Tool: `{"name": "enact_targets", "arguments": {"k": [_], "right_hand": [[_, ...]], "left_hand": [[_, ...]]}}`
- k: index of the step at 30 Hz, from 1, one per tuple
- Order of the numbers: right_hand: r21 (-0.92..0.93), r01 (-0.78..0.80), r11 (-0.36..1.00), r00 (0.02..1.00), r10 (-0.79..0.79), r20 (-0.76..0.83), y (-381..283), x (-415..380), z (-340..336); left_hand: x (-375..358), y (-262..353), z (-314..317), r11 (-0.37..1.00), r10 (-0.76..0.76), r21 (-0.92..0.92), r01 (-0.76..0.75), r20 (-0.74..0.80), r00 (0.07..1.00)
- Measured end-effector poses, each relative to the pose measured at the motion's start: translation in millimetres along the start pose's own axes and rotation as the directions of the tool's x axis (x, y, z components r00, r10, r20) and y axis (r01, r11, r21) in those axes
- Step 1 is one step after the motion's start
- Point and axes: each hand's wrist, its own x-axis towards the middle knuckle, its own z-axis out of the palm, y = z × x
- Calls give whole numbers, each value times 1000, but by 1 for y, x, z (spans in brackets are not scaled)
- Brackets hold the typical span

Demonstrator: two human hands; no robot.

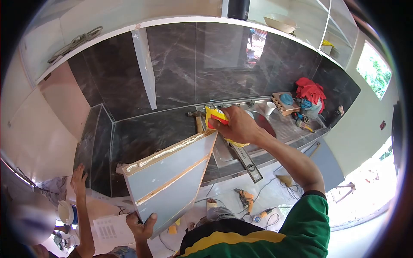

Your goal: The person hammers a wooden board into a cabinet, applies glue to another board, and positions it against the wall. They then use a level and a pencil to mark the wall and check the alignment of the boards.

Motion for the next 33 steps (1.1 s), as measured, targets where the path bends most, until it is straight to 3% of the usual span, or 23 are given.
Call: {"name": "enact_targets", "arguments": {"k": [3,6,14,33], "right_hand": [[99,-15,995,989,29,-144,5,3,1],[149,-63,987,995,73,-62,0,3,-7],[9,-97,995,992,96,86,-5,1,-7],[29,-133,991,991,133,17,6,-1,-5]], "left_hand": [[0,-1,0,1000,-6,0,6,-4,1000],[-1,-3,-3,999,-30,20,30,16,999],[-1,-8,-4,999,-38,20,37,31,999],[1,-13,-1,999,-32,-5,32,6,999]]}}
